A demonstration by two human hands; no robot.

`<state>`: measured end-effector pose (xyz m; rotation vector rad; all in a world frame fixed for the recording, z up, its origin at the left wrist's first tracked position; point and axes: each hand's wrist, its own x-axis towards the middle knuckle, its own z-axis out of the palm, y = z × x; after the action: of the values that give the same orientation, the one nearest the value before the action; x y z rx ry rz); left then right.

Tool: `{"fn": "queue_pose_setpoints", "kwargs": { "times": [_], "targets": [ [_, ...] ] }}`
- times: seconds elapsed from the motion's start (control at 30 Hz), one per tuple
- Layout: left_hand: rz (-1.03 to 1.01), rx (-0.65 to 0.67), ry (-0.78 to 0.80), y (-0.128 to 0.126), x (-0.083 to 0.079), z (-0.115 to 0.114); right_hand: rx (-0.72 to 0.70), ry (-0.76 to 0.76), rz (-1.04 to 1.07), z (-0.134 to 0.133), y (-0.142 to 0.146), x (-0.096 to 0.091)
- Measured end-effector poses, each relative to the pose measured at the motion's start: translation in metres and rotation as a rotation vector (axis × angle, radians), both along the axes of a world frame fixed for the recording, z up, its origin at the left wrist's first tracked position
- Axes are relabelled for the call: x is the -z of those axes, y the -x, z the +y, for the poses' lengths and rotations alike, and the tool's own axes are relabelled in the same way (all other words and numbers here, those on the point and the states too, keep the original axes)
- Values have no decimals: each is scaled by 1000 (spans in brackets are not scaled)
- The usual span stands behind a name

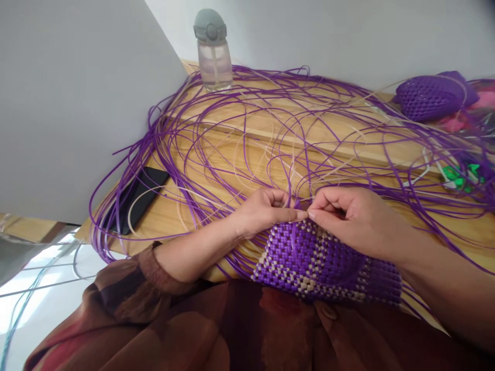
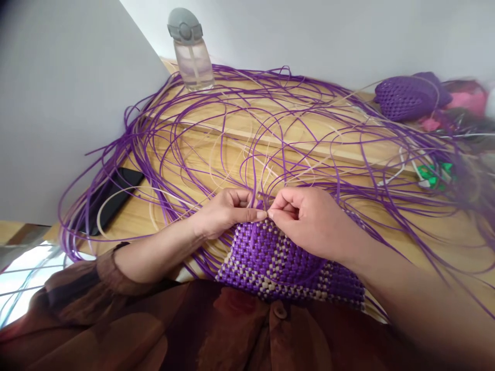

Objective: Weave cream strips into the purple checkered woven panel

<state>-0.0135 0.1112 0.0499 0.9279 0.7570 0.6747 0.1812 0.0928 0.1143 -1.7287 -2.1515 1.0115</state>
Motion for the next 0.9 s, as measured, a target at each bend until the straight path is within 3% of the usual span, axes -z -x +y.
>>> {"fn": "queue_pose_setpoints", "kwargs": {
  "times": [0.2, 0.27, 0.37, 0.43, 0.6, 0.8, 0.9],
  "targets": [
    [-6, 75, 66, 2, 0, 2, 10, 3, 59, -7, -11, 1],
    [27, 80, 16, 3, -1, 4, 6, -77, 27, -13, -14, 1],
    [94, 70, -42, 5, -1, 5, 4, -314, -81, -32, -13, 3],
    [102, 74, -57, 5, 0, 5, -51, -437, -136, -49, -11, 8],
    [112, 86, -82, 4, 3, 5, -298, -569, -207, -78, -6, 19],
    [138, 108, -148, 3, 12, 4, -286, -920, -349, -67, -23, -5],
    [185, 100, -208, 4, 13, 4, -485, -865, -420, -62, -31, -20]
  ]
}}
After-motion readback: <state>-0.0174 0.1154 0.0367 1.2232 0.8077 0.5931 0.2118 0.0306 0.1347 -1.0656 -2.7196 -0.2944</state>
